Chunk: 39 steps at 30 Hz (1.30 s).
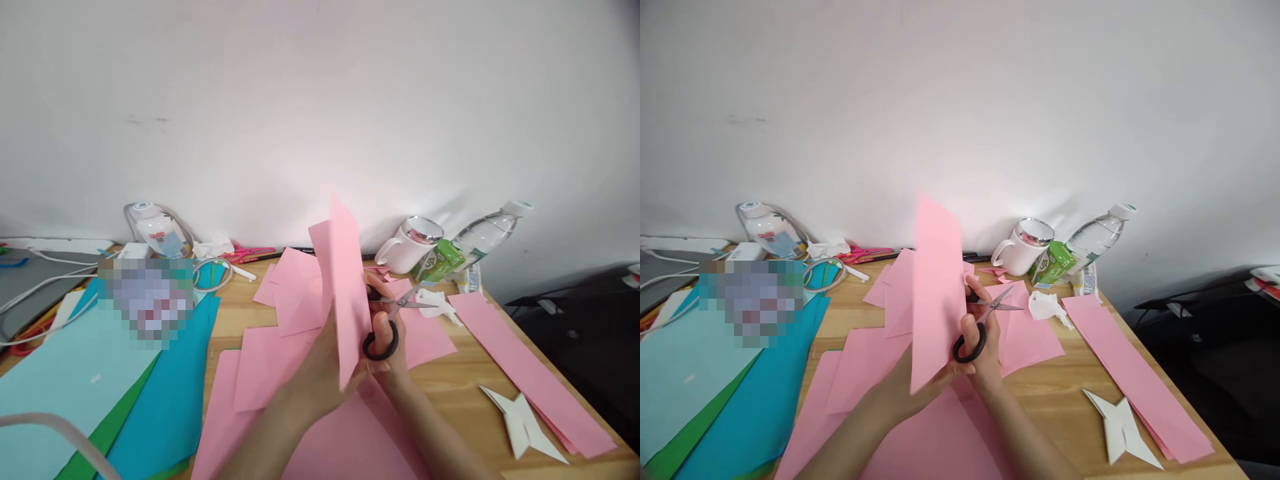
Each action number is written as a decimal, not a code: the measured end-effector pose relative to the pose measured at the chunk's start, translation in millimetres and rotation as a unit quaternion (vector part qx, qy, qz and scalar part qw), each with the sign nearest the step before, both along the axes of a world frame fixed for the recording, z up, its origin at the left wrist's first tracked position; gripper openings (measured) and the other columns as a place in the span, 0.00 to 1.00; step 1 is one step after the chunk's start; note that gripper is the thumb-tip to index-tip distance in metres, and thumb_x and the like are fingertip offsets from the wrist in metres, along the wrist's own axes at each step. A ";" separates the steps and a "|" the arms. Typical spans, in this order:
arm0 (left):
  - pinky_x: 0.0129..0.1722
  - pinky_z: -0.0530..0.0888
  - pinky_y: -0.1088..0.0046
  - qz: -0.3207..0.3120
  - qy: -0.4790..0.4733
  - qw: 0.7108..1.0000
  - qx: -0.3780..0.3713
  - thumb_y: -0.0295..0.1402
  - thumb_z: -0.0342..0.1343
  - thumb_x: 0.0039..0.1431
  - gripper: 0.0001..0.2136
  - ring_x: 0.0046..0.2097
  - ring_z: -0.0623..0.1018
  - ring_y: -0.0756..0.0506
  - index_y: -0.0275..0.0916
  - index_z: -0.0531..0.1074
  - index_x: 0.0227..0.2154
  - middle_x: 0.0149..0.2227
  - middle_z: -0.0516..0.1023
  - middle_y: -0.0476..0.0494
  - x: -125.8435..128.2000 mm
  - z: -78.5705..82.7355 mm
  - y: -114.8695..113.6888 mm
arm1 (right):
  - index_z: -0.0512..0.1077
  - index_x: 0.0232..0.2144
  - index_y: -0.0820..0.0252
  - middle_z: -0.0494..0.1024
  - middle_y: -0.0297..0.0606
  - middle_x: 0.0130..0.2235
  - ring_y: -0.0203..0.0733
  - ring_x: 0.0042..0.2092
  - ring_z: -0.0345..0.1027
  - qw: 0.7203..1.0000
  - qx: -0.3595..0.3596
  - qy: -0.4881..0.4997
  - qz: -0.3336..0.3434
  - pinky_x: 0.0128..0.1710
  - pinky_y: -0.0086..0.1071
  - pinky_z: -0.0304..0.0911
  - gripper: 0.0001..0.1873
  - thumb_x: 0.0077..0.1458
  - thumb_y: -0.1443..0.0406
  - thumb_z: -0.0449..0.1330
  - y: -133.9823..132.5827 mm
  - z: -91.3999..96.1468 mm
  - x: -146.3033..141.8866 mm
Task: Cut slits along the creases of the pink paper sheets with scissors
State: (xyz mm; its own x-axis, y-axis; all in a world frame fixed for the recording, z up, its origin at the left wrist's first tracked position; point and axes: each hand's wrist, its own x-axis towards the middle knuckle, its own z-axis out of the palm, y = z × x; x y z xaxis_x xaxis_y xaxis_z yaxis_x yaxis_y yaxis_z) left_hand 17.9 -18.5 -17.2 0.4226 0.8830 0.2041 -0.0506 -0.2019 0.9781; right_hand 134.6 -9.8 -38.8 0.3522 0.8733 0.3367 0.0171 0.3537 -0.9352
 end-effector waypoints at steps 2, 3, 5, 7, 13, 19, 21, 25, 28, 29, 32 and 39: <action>0.56 0.65 0.54 -0.047 0.012 0.999 0.001 0.34 0.59 0.51 0.19 0.57 0.68 0.39 0.46 0.70 0.48 0.50 0.73 0.42 0.1 -4.4 -0.4 | 0.65 0.51 0.57 0.72 0.45 0.47 0.52 0.51 0.65 0.999 0.018 0.018 0.024 0.48 0.43 0.59 0.31 0.50 0.45 0.54 -1.5 -3.2 0.7; 0.57 0.63 0.54 -0.066 0.022 0.998 0.004 0.35 0.58 0.52 0.18 0.57 0.67 0.39 0.47 0.70 0.48 0.51 0.73 0.43 -1.0 -6.1 -0.5 | 0.65 0.51 0.57 0.72 0.45 0.47 0.52 0.51 0.65 0.999 0.024 0.027 0.029 0.48 0.43 0.60 0.32 0.50 0.45 0.54 -1.7 -4.0 1.2; 0.59 0.60 0.54 -0.077 0.041 0.996 0.005 0.36 0.56 0.54 0.17 0.58 0.66 0.39 0.47 0.70 0.49 0.51 0.73 0.43 -4.7 -7.7 -0.9 | 0.64 0.51 0.56 0.72 0.45 0.47 0.52 0.51 0.64 0.998 0.025 0.028 0.042 0.48 0.43 0.60 0.31 0.51 0.45 0.54 -1.1 -3.3 2.2; 0.60 0.59 0.55 -0.050 0.042 0.998 -0.023 0.39 0.52 0.57 0.17 0.58 0.67 0.40 0.46 0.69 0.50 0.49 0.74 0.41 -8.9 -6.8 -1.9 | 0.65 0.50 0.55 0.72 0.44 0.48 0.51 0.51 0.64 0.998 0.019 0.032 0.050 0.47 0.42 0.61 0.28 0.52 0.46 0.53 0.6 -0.4 2.6; 0.61 0.58 0.57 0.169 -0.057 0.974 -0.139 0.48 0.52 0.55 0.23 0.59 0.65 0.39 0.40 0.70 0.49 0.50 0.74 0.38 -14.1 -1.0 -4.0 | 0.67 0.46 0.53 0.73 0.42 0.45 0.47 0.46 0.67 0.993 -0.042 0.095 0.048 0.41 0.40 0.64 0.20 0.52 0.54 0.56 8.2 5.0 2.5; 0.60 0.61 0.63 0.180 -0.218 0.949 -0.143 0.46 0.50 0.57 0.20 0.61 0.62 0.43 0.46 0.68 0.50 0.50 0.74 0.45 -14.3 -1.1 9.0 | 0.68 0.47 0.56 0.70 0.33 0.30 0.35 0.26 0.63 0.986 -0.117 0.120 0.015 0.24 0.28 0.58 0.24 0.47 0.58 0.62 13.1 -6.0 7.3; 0.60 0.60 0.63 0.192 -0.235 0.943 -0.138 0.46 0.52 0.56 0.21 0.60 0.63 0.42 0.46 0.68 0.51 0.51 0.73 0.45 -14.6 0.9 12.4 | 0.68 0.47 0.57 0.68 0.31 0.29 0.32 0.25 0.60 0.985 -0.112 0.128 -0.018 0.22 0.26 0.56 0.25 0.46 0.60 0.64 13.8 -8.9 8.9; 0.60 0.59 0.59 0.205 -0.204 0.950 -0.119 0.44 0.59 0.50 0.26 0.61 0.62 0.39 0.41 0.67 0.51 0.53 0.72 0.41 -13.3 4.0 14.7 | 0.69 0.43 0.59 0.65 0.28 0.25 0.30 0.23 0.56 0.990 -0.058 0.062 -0.111 0.21 0.24 0.54 0.20 0.46 0.62 0.64 12.8 -5.9 10.1; 0.58 0.63 0.59 0.200 -0.200 0.947 -0.154 0.41 0.60 0.50 0.24 0.58 0.66 0.39 0.41 0.68 0.51 0.52 0.72 0.42 -12.5 3.3 16.6 | 0.69 0.41 0.58 0.64 0.27 0.25 0.30 0.23 0.55 0.987 -0.012 0.007 -0.159 0.22 0.25 0.54 0.17 0.47 0.63 0.64 11.7 -0.3 9.7; 0.55 0.68 0.58 0.192 -0.208 0.943 -0.173 0.41 0.59 0.52 0.23 0.56 0.69 0.39 0.42 0.67 0.51 0.52 0.72 0.42 -12.7 3.2 17.7 | 0.70 0.41 0.58 0.63 0.28 0.26 0.30 0.23 0.56 0.985 0.002 -0.001 -0.170 0.23 0.25 0.55 0.17 0.47 0.63 0.63 11.6 1.0 9.4; 0.39 0.80 0.61 0.162 -0.238 0.934 -0.210 0.39 0.58 0.53 0.22 0.48 0.75 0.40 0.46 0.66 0.52 0.53 0.70 0.44 -15.0 5.1 21.1 | 0.70 0.39 0.59 0.64 0.30 0.28 0.31 0.25 0.58 0.982 0.022 -0.006 -0.189 0.25 0.27 0.58 0.16 0.46 0.63 0.64 10.9 2.3 8.7; 0.37 0.80 0.61 0.133 -0.307 0.916 -0.221 0.35 0.57 0.55 0.25 0.47 0.76 0.42 0.50 0.60 0.56 0.53 0.71 0.46 -18.4 11.9 22.6 | 0.70 0.38 0.59 0.65 0.29 0.28 0.31 0.25 0.57 0.985 0.007 0.010 -0.170 0.25 0.27 0.57 0.15 0.45 0.64 0.65 9.0 1.7 9.8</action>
State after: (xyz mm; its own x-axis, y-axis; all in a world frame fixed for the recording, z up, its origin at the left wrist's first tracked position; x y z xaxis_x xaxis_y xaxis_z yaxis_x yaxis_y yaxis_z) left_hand -0.5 4.1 -5.3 0.1050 0.9919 -0.0714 -0.6244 0.1217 0.7716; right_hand 144.5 -0.7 -37.1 0.6303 0.6990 0.3378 0.1192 0.3428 -0.9318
